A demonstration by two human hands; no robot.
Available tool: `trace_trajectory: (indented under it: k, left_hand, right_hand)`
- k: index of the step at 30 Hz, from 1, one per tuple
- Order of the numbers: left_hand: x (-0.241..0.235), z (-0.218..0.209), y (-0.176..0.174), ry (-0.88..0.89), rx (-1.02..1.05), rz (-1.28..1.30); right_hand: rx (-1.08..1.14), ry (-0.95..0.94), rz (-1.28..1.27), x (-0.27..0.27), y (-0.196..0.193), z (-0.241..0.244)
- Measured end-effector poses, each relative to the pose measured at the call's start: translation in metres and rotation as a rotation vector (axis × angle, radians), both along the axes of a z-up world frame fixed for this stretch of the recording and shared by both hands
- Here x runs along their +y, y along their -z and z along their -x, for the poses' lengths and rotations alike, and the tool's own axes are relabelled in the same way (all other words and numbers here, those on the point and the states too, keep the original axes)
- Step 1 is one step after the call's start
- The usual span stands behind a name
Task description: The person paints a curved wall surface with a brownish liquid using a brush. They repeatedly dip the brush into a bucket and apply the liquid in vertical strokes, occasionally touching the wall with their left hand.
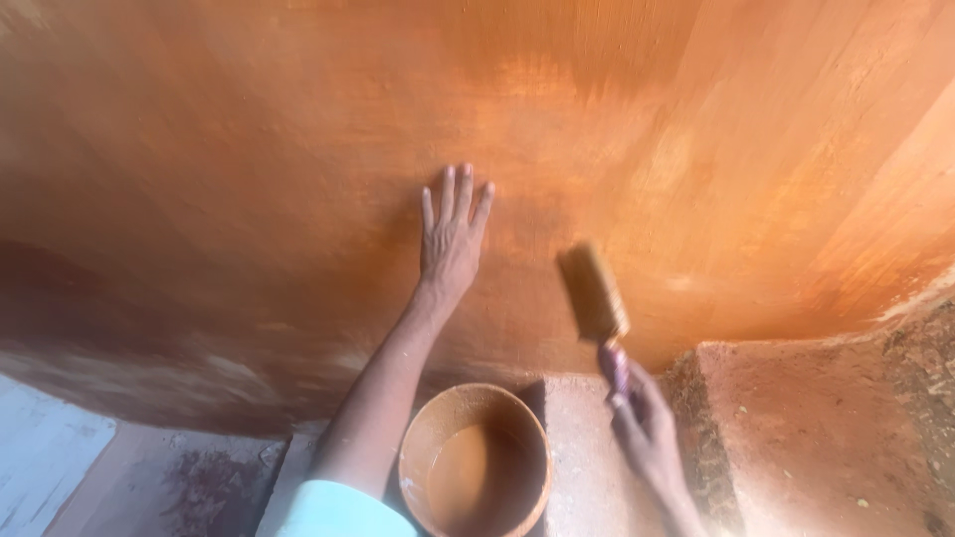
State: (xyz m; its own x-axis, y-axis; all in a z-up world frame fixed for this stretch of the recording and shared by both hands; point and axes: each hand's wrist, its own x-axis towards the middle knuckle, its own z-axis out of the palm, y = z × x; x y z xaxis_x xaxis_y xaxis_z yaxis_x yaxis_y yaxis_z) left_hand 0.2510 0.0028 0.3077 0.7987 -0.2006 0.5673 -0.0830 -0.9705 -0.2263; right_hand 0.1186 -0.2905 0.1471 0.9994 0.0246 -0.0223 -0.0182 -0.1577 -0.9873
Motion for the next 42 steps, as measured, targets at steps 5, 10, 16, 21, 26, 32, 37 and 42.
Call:
trace_trajectory:
  k: [5,10,16,21,26,32,37,42]
  left_hand:
    - [0.010,-0.020,0.026,-0.100,0.038,-0.075]
    - [0.013,-0.028,0.030,-0.095,-0.014,-0.080]
    - [0.007,-0.025,0.031,-0.069,-0.031,-0.007]
    - [0.003,-0.025,0.027,-0.122,0.027,-0.042]
    - [0.002,-0.020,0.015,-0.150,0.105,-0.044]
    - [0.000,-0.012,0.008,-0.157,0.155,-0.032]
    - [0.002,-0.009,0.006,-0.153,0.115,-0.037]
    - [0.002,-0.009,0.005,-0.146,0.135,-0.026]
  right_hand:
    - [-0.528,0.164,0.238,0.001,-0.088,-0.040]
    - [-0.389,0.250,0.237,0.016,-0.093,-0.076]
    - [-0.292,0.179,0.459,0.030,0.045,-0.071]
    - [0.103,0.046,0.421,0.041,0.168,-0.026]
    - [0.045,-0.044,0.494,0.028,0.122,-0.026]
    - [-0.772,-0.040,0.250,-0.007,-0.088,-0.041]
    - [-0.375,0.188,0.175,-0.010,-0.191,-0.021]
    - [-0.634,0.140,0.309,0.014,-0.143,-0.050]
